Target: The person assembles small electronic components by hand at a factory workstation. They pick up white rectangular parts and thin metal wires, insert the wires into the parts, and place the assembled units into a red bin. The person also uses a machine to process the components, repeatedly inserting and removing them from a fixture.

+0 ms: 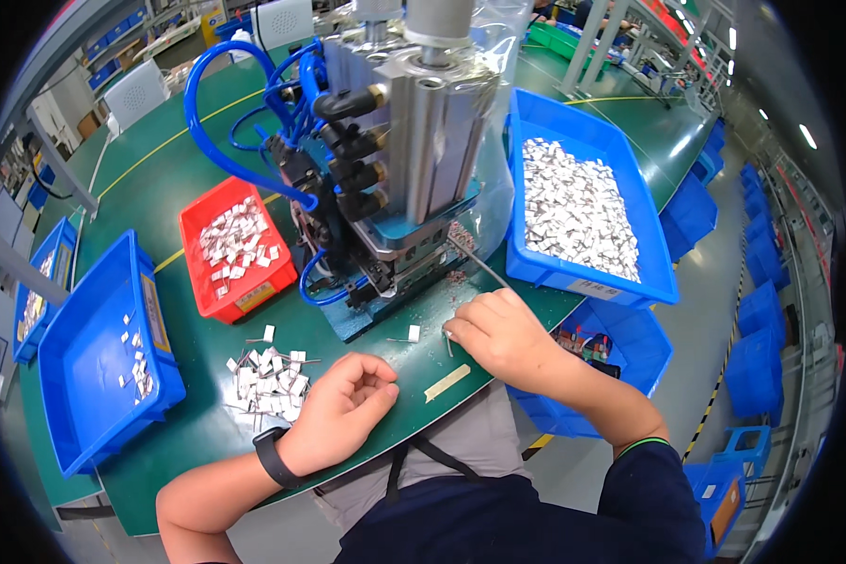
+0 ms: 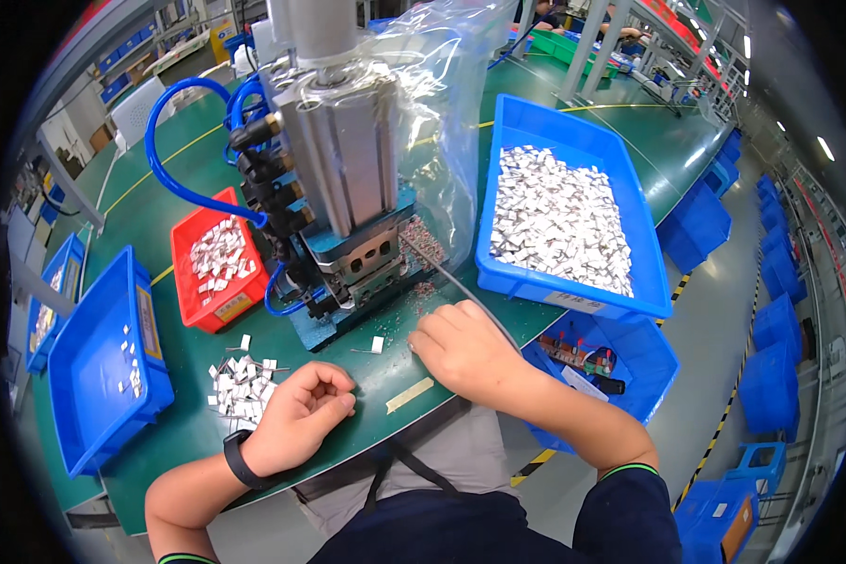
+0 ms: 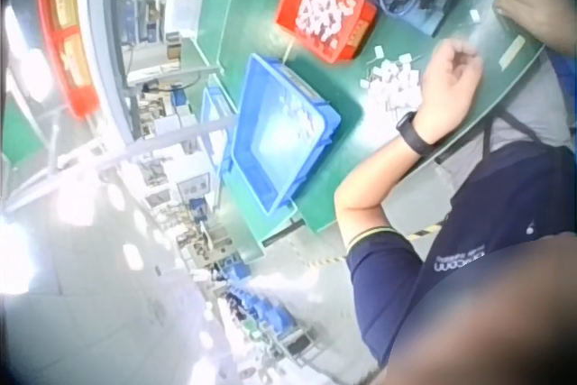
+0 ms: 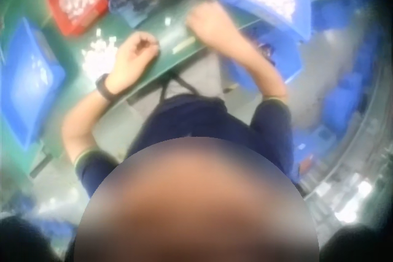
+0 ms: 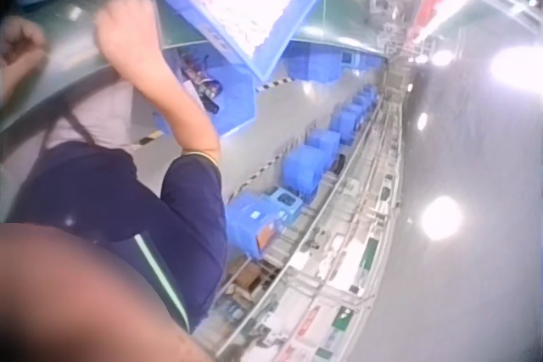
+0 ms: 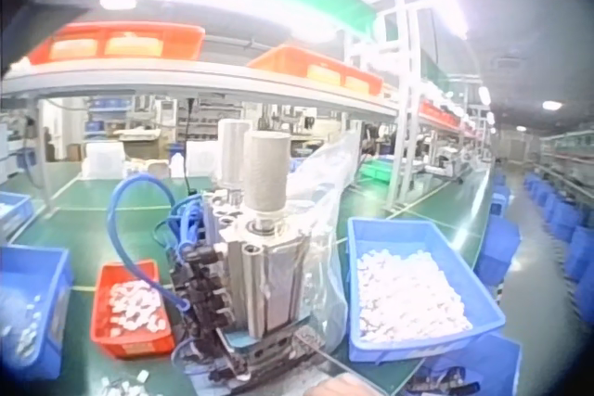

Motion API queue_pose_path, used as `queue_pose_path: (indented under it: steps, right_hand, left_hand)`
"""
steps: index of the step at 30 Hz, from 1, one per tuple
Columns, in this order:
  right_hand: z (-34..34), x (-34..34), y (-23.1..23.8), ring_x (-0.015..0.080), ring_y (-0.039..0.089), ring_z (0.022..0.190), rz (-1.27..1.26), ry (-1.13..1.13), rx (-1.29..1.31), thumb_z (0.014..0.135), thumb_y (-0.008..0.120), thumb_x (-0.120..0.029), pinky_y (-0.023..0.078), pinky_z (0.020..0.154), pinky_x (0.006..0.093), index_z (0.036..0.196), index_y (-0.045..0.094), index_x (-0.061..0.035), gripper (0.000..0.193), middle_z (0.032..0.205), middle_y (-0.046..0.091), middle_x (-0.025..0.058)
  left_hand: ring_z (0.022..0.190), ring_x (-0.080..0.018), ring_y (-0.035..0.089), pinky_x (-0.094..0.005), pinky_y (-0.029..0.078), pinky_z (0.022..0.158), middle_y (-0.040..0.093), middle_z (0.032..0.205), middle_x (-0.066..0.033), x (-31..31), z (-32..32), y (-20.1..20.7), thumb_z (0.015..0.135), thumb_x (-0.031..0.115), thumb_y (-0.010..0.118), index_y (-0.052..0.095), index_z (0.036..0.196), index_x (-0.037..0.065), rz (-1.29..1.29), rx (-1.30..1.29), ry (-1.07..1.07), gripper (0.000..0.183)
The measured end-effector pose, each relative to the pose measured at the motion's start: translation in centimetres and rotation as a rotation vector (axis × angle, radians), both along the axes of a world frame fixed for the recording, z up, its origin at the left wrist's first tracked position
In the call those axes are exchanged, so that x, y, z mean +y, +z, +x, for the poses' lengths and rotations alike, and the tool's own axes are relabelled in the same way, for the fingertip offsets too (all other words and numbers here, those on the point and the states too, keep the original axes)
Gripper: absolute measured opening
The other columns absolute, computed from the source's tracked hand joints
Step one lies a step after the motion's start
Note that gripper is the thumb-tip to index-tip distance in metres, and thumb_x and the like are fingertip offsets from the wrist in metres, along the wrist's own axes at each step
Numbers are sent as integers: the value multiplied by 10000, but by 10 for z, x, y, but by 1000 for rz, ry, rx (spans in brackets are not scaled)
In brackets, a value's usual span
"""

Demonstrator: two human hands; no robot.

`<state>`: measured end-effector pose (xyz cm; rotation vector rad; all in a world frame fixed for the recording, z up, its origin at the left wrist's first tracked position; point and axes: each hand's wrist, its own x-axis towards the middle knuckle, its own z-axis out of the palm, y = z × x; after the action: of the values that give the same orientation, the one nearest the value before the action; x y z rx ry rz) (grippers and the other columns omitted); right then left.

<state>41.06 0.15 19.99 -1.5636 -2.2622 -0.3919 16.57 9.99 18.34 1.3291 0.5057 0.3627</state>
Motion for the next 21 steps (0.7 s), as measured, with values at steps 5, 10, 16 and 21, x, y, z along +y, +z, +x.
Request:
queue_pose_path:
  steps: [5, 10, 16, 21]
  right_hand:
    - [13, -2, 3, 237, 539, 800, 57, -14, 24, 736, 588, -113, 409, 713, 359, 899, 599, -55, 174, 838, 546, 67]
    - [70, -21, 67, 310, 581, 856, 289, -347, 11, 758, 589, -10, 438, 752, 423, 950, 597, -35, 193, 890, 613, 119]
    - [47, -34, 66, 317, 591, 861, 354, -414, 280, 791, 625, 33, 441, 778, 395, 954, 627, 1, 167, 897, 635, 140]
    - [-12, -15, 26, 287, 594, 731, 328, -166, 479, 719, 651, 70, 447, 706, 364, 887, 647, -4, 183, 793, 633, 116]
  left_hand:
    - [894, -79, 534, -224, 456, 805, 532, 1005, -31, -3, 2, -1, 911, -14, 582, 511, 1035, 1, 56, 2, -25, 144]
    - [874, -109, 559, -241, 478, 777, 534, 1004, -67, -11, 1, 6, 900, 24, 604, 562, 1024, -12, 307, 23, -11, 136]
    - [881, -193, 568, -292, 469, 752, 576, 993, -98, -12, -2, 16, 866, 25, 620, 564, 974, 16, 650, 40, -74, 122]
    - [990, -349, 546, -414, 469, 819, 544, 1067, -155, -14, -6, 20, 740, 78, 703, 556, 1002, 41, 1295, -135, -172, 302]
